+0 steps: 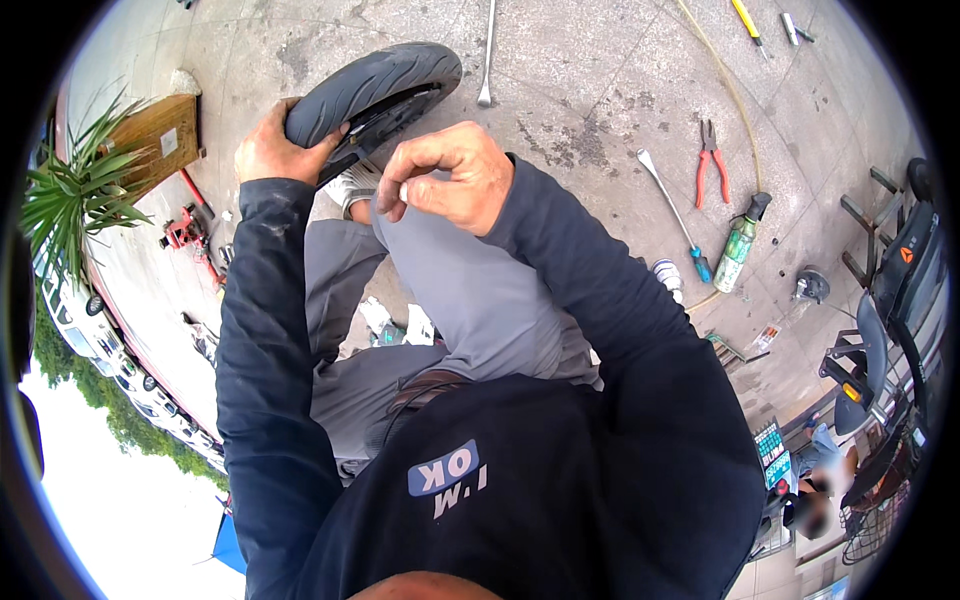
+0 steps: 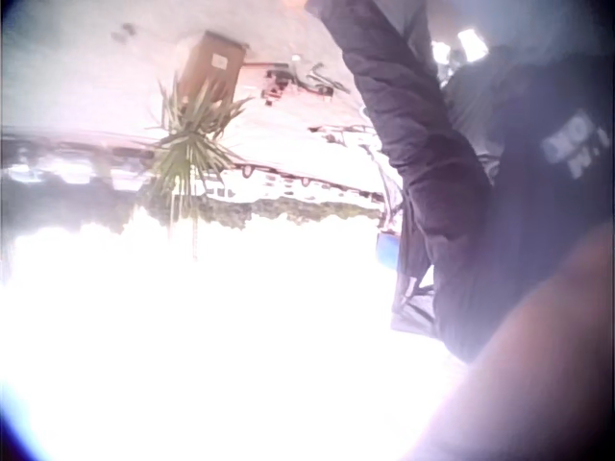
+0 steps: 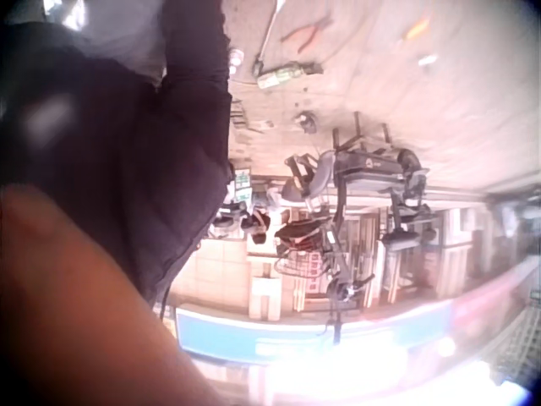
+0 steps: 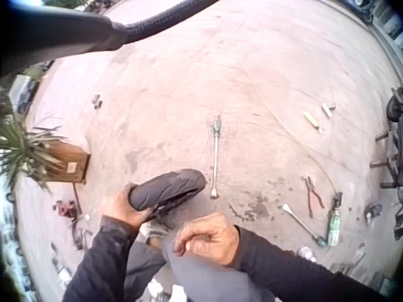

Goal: The person is sitting on the ground repairing a scooter tire. They use a screwdriver to pry the tire bead, apply soapy water to the rim, and use an air hose to inflate the tire. The person repeatedly checks the tire bead seating and inflates the tire multiple times.

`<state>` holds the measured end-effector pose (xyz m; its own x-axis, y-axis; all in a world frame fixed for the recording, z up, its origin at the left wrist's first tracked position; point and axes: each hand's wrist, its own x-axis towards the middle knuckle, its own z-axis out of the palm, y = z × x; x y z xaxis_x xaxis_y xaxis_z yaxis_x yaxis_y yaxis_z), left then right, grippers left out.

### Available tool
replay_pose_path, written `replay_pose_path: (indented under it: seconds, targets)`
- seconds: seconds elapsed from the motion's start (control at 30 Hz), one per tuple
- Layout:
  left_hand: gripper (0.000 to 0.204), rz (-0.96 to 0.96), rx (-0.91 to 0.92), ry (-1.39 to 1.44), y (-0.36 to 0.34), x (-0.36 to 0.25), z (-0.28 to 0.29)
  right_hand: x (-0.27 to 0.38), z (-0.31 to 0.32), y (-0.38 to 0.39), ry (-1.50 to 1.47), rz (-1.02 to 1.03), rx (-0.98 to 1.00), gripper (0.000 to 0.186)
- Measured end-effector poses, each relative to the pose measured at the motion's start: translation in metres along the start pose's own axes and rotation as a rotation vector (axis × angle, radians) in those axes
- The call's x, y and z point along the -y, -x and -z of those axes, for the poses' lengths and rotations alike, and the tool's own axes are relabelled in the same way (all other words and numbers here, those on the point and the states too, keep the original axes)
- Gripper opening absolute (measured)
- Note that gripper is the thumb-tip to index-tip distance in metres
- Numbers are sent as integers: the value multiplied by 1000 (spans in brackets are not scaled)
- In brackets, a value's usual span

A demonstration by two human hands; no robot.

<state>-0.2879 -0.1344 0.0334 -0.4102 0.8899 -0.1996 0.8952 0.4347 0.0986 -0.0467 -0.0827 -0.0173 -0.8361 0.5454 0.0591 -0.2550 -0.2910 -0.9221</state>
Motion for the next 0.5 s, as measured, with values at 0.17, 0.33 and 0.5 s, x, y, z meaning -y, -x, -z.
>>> replay_pose_path:
  seconds: [0.17,0.33,0.5]
  targets:
    - [77,-228,172,164,-46,14,6,7,-16,-30,487,-67,-311,24]
    - [92,-373,210,167,-34,57,14,-17,4,-42,851,113,-323,40]
    - [71,-93,124,220,-23,65,3,-16,6,-34,838,74,-308,38]
